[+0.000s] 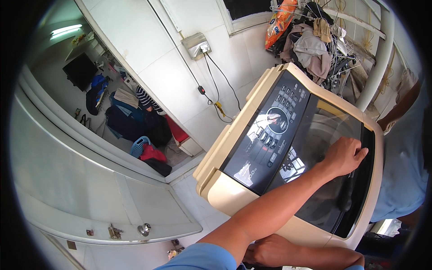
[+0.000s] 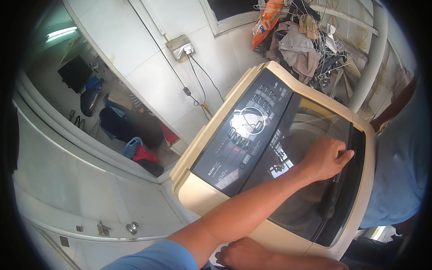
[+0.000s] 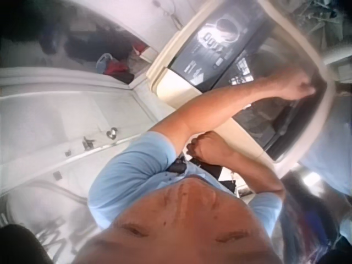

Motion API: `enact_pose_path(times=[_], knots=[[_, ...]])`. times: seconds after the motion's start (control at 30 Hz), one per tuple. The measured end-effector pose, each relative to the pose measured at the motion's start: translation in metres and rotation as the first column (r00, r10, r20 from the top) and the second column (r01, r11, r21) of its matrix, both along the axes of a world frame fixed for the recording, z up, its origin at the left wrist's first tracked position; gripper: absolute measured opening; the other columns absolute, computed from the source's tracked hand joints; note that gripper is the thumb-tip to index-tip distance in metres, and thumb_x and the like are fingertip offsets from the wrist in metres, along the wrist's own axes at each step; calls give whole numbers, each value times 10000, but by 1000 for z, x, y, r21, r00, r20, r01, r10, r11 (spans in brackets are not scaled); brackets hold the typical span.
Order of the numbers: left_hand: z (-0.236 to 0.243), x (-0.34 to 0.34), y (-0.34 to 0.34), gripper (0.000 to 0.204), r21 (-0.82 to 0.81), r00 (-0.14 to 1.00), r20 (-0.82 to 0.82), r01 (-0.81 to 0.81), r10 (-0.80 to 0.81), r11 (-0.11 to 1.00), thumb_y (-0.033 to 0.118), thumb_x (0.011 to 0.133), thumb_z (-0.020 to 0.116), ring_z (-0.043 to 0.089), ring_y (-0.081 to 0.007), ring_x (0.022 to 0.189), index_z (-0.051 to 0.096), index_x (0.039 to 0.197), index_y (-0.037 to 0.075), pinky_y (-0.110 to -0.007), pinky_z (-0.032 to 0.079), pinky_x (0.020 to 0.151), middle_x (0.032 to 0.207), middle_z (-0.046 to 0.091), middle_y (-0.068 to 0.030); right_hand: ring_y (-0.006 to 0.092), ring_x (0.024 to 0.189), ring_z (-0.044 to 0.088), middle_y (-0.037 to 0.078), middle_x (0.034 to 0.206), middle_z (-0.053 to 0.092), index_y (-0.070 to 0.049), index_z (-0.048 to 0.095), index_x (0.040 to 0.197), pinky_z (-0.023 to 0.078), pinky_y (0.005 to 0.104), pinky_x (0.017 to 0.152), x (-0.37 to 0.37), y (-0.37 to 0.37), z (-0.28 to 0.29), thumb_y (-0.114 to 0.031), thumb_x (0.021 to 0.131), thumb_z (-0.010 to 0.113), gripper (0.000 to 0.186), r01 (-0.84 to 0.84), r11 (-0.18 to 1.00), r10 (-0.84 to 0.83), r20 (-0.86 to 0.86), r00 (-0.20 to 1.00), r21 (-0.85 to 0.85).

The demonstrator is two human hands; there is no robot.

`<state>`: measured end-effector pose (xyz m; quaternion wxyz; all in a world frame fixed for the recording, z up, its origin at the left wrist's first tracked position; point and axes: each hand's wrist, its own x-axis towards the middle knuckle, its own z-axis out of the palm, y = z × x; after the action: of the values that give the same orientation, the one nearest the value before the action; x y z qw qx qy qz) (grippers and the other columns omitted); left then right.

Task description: The person uses a screwdriver to remove screws from the top panel of a washing machine. They then move to the back of the machine, disconnect a drain hose from a wall fitting, and reattach it. Finally, they reposition the washing machine.

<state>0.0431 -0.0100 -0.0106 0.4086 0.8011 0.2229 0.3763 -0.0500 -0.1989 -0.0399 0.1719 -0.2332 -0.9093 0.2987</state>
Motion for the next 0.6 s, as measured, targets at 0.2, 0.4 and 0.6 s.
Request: enact_pose_path(times=[0.2, 0.4, 0.6], knots=[[0, 1, -3, 436, -4, 1000, -3, -5, 5, 1000, 273, 939, 670, 596, -436, 594, 568, 638, -25, -507, 437, 562, 607, 582, -234, 272, 610, 661, 87, 658, 641, -90, 644, 700, 510, 422, 588, -1, -2, -6, -232, 773, 657, 160, 0, 1000, 0, -57, 998, 6], [-7, 3, -1, 440, -4, 1000, 13, 5, -5, 1000, 287, 950, 660, 587, -443, 591, 575, 655, -28, -508, 430, 561, 611, 577, -241, 274, 606, 660, 81, 653, 643, -91, 647, 683, 511, 420, 581, -4, -3, -3, -237, 754, 661, 163, 22, 1000, -22, -46, 999, 8], [5, 1, 0, 464, -77, 996, -49, 65, -69, 995, 321, 958, 650, 560, -451, 590, 575, 680, -43, -500, 403, 552, 621, 552, -259, 282, 697, 671, 74, 699, 630, -71, 636, 832, 531, 414, 676, 0, 1, -11, -197, 856, 614, 130, -84, 996, 84, 25, 996, -2]])
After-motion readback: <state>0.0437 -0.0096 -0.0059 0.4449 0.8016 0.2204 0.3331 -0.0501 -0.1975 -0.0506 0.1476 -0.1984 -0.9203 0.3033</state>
